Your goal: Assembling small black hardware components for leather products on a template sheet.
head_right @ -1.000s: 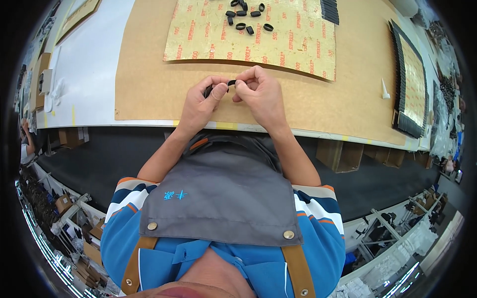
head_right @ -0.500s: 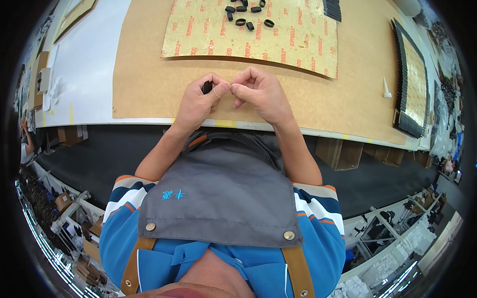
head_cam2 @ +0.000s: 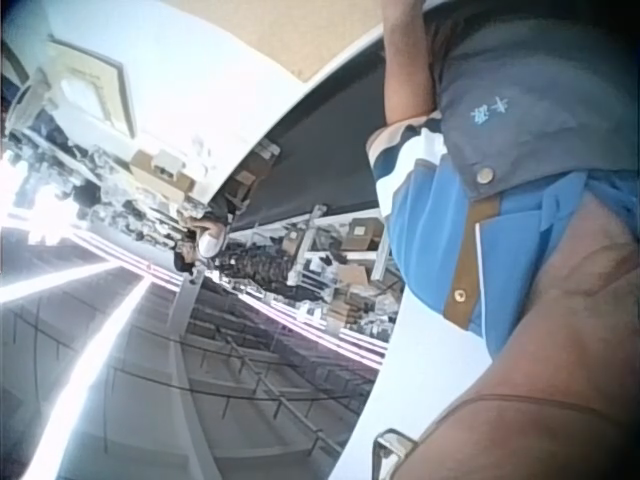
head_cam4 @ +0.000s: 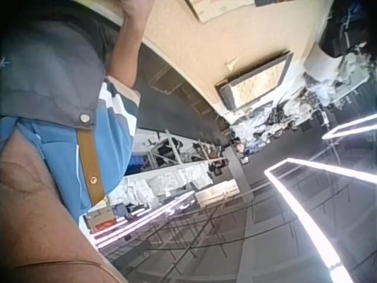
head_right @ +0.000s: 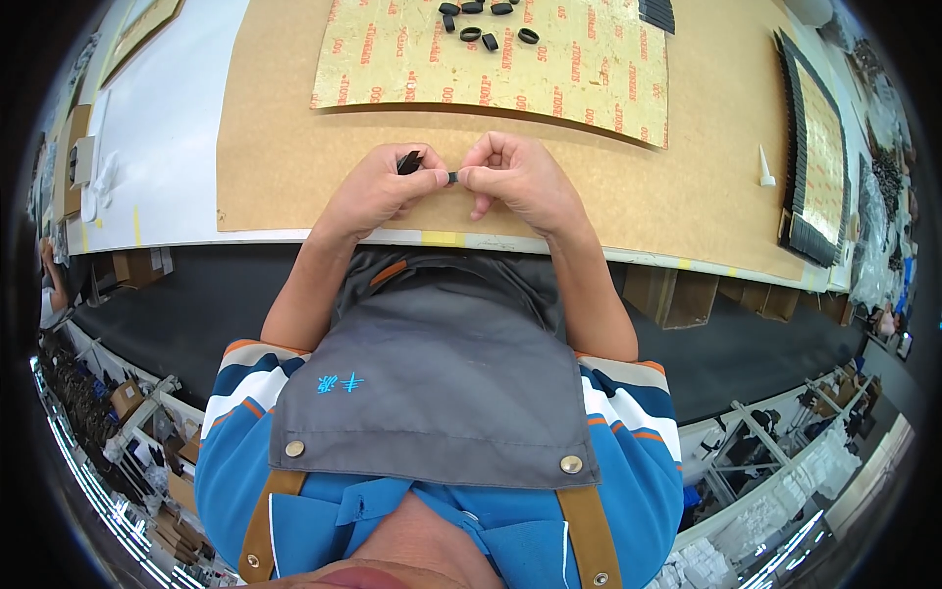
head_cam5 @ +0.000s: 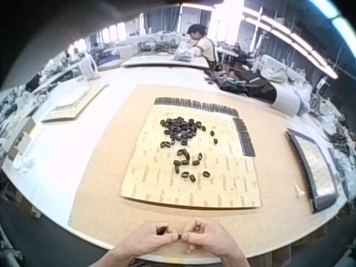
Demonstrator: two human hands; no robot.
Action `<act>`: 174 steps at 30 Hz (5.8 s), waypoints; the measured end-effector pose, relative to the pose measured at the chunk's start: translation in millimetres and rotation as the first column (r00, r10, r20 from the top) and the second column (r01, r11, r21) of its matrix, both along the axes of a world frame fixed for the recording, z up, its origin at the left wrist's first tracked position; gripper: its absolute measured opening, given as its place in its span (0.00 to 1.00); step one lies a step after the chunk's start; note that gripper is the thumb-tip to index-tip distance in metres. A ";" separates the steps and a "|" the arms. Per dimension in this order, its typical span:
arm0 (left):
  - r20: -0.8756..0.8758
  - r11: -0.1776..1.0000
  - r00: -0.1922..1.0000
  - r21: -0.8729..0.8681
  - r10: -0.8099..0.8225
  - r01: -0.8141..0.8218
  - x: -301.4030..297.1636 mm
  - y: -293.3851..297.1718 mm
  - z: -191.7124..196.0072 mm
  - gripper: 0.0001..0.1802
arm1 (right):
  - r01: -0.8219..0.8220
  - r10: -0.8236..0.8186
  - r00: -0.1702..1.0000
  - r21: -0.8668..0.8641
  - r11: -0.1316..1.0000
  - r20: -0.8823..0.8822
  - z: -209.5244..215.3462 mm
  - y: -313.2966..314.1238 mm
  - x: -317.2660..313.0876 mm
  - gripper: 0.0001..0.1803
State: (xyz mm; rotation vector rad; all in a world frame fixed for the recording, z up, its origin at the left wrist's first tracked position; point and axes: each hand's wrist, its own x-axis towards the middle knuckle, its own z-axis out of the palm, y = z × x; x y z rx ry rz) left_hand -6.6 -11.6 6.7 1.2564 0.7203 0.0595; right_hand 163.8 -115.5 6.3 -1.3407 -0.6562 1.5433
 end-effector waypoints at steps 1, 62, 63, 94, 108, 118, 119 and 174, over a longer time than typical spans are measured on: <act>0.000 1.000 1.000 -0.002 0.001 -0.001 0.6 -0.5 -0.7 0.07 | -0.003 0.003 1.000 0.010 1.000 -0.014 -0.9 -0.1 0.4 0.06; 0.047 0.985 0.997 0.167 -0.054 0.045 -2.0 -5.4 -5.2 0.07 | -0.086 0.081 0.992 -0.046 0.995 -0.096 -0.2 -1.9 11.6 0.08; 0.039 0.988 0.998 0.148 -0.054 0.048 -2.3 -5.5 -4.3 0.07 | -0.085 0.080 0.992 -0.048 0.995 -0.098 1.1 -3.8 14.9 0.08; 0.277 0.884 0.935 -0.462 0.220 -0.071 -8.6 0.8 -12.5 0.12 | 0.112 -0.156 0.850 0.116 0.987 0.503 35.8 45.3 18.2 0.14; 0.486 0.886 0.781 -0.427 0.393 -0.180 9.4 -12.3 -9.9 0.20 | 0.023 -0.092 0.856 0.140 0.990 0.509 -0.3 22.0 -40.6 0.07; 0.433 0.900 0.822 -0.388 0.369 -0.199 9.8 -15.9 -10.0 0.21 | 0.123 -0.250 0.799 0.258 0.958 0.547 -1.3 18.6 -51.8 0.08; 0.432 0.900 0.824 -0.389 0.367 -0.197 9.5 -15.0 -12.0 0.21 | 0.125 -0.251 0.799 0.257 0.958 0.546 -0.4 18.3 -51.0 0.08; -0.015 0.999 0.999 -0.030 0.040 -0.040 -5.9 7.9 1.3 0.09 | 0.002 -0.005 1.000 0.105 0.994 0.023 1.1 4.6 -6.6 0.07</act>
